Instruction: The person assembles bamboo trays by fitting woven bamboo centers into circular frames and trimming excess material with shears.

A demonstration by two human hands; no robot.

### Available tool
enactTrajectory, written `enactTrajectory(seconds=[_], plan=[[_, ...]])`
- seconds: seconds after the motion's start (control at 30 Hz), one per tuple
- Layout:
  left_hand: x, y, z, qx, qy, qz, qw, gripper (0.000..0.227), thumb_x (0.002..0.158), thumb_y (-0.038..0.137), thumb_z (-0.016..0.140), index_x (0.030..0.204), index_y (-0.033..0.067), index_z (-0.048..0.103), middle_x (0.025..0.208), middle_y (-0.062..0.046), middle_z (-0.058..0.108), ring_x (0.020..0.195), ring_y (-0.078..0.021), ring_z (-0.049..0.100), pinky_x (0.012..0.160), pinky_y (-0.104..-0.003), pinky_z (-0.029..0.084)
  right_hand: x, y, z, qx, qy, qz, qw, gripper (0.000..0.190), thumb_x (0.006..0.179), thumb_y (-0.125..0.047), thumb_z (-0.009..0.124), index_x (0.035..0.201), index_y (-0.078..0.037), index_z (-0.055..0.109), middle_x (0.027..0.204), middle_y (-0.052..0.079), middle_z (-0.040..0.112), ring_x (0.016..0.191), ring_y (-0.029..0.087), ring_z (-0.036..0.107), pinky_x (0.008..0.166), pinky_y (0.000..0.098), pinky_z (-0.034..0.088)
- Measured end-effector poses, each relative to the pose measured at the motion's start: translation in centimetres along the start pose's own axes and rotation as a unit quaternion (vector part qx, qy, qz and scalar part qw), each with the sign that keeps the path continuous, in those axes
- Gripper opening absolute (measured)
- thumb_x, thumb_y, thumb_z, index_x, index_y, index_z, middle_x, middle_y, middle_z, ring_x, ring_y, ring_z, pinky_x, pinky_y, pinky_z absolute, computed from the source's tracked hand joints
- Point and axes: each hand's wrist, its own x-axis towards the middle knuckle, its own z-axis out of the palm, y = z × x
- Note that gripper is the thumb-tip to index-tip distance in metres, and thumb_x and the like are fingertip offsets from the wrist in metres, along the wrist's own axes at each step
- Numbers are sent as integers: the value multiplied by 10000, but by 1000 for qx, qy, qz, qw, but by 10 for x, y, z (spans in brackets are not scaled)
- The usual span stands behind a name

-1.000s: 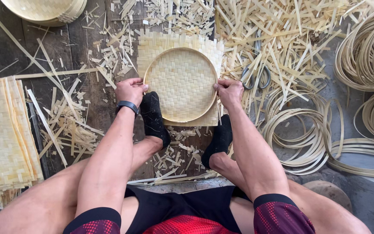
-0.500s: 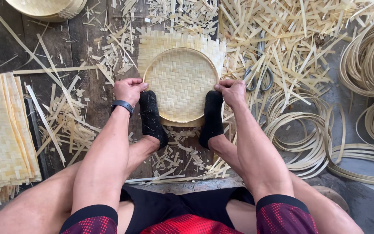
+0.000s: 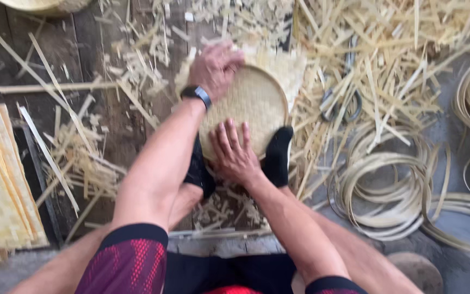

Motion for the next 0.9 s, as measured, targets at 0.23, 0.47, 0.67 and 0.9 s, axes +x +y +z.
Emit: enactTrajectory(seconds=[0.23, 0.47, 0.67, 0.9], plan=[[1, 6, -1, 45, -3, -20, 999, 148, 962, 380, 709, 1056, 315, 803, 1304, 26, 643, 1143, -250, 647, 815, -343, 594, 6, -7, 4, 82, 5, 62, 995, 844, 811, -424, 684, 1523, -35, 452, 1580, 265, 343, 1507, 450, 255, 1206, 701, 153], [-3, 13, -4, -31, -38, -120, 992, 168, 932, 359, 769, 1096, 390, 785, 1333, 91, 602, 1092, -172, 661, 848, -330, 586, 11, -40, 9, 66, 92, 126, 986, 675, 842, -399, 719, 1391, -41, 557, 1514, 244, 409, 1482, 456, 262, 1219, 693, 142], [8, 8, -7, 33, -35, -23, 999, 245, 869, 216, 751, 1072, 345, 798, 1360, 20, 575, 1127, -233, 616, 764, -329, 597, 47, 44, -24, 177, 35, 108, 978, 634, 895, -493, 766, 1357, -102, 576, 1436, 166, 479, 1367, 363, 404, 1151, 559, 314], [14, 8, -3, 21, -91, -51, 994, 293, 1047, 406, 527, 989, 226, 752, 956, -62, 737, 842, -291, 689, 675, -457, 548, 97, 172, -7, 312, 78, 252, 913, 181, 1023, -216, 699, 1187, -159, 749, 1096, 52, 766, 1060, 210, 708, 947, 362, 574]])
